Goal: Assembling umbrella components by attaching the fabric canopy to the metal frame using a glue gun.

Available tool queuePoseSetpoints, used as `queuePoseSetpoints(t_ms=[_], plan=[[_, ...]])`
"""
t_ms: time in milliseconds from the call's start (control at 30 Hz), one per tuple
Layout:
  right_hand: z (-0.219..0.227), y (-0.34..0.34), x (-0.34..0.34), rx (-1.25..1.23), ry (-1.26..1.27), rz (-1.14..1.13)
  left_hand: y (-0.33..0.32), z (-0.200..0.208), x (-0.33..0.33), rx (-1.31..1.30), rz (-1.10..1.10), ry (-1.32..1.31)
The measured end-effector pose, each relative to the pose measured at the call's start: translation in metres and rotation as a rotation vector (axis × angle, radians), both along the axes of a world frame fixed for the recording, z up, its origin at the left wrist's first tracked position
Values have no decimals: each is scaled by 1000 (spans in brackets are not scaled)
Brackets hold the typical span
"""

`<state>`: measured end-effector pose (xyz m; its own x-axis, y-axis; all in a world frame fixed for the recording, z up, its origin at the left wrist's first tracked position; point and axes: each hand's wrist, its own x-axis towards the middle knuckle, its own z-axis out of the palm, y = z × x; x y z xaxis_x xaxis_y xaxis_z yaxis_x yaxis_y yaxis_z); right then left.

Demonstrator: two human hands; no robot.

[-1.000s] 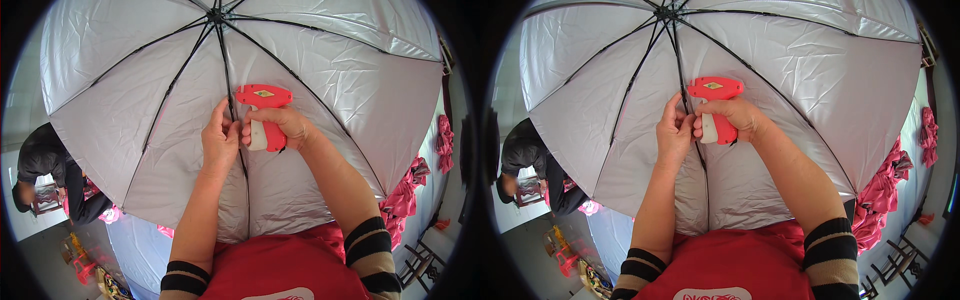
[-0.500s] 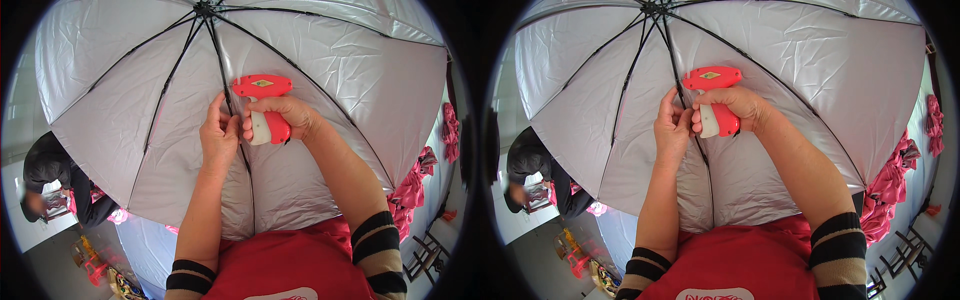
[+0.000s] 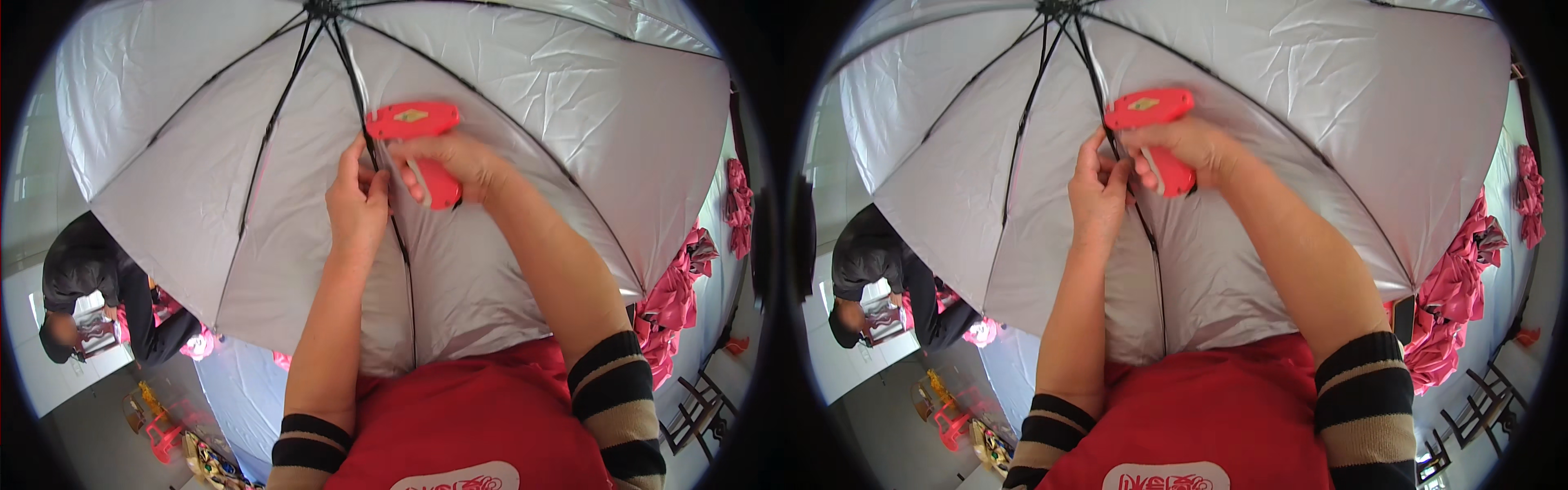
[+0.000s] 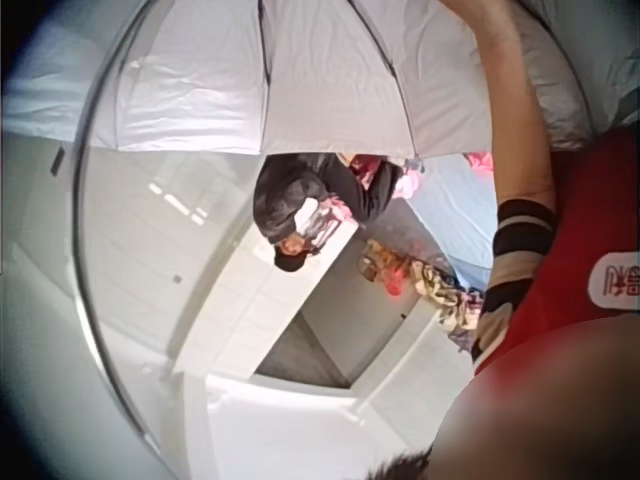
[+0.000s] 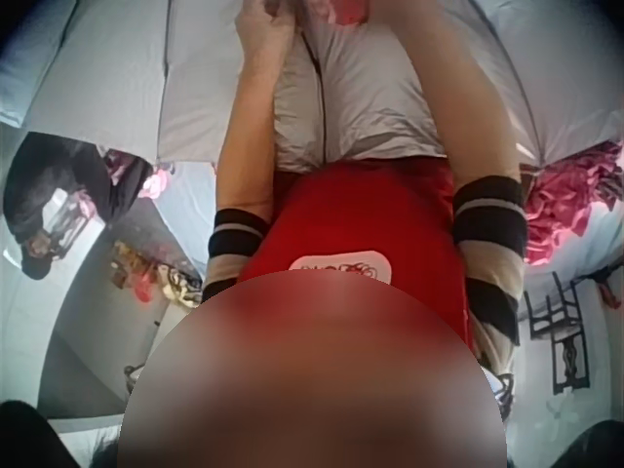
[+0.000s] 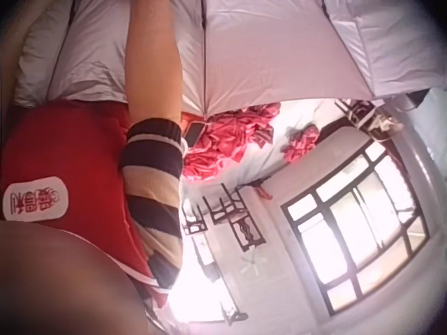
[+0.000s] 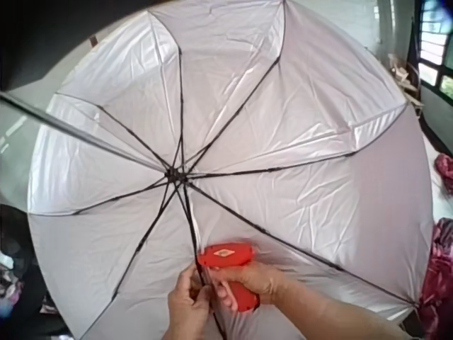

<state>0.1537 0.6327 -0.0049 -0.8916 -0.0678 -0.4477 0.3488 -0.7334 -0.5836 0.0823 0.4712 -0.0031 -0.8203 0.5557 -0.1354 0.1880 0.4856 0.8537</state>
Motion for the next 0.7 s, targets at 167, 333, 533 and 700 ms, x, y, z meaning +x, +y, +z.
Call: queuePoseSetpoints(t_ms=[167, 333, 533, 700], plan=[[6, -13, 44, -267, 54, -82, -40, -13, 21, -392, -198, 468], [9, -110, 112, -373, -281, -178, -62, -10, 58, -662, -255, 382], [5, -147, 131, -201, -245, -156, -86, -4, 68, -73, 83, -141], [-1, -134, 120, -237, -193, -220, -91, 4, 78, 53, 178, -361]])
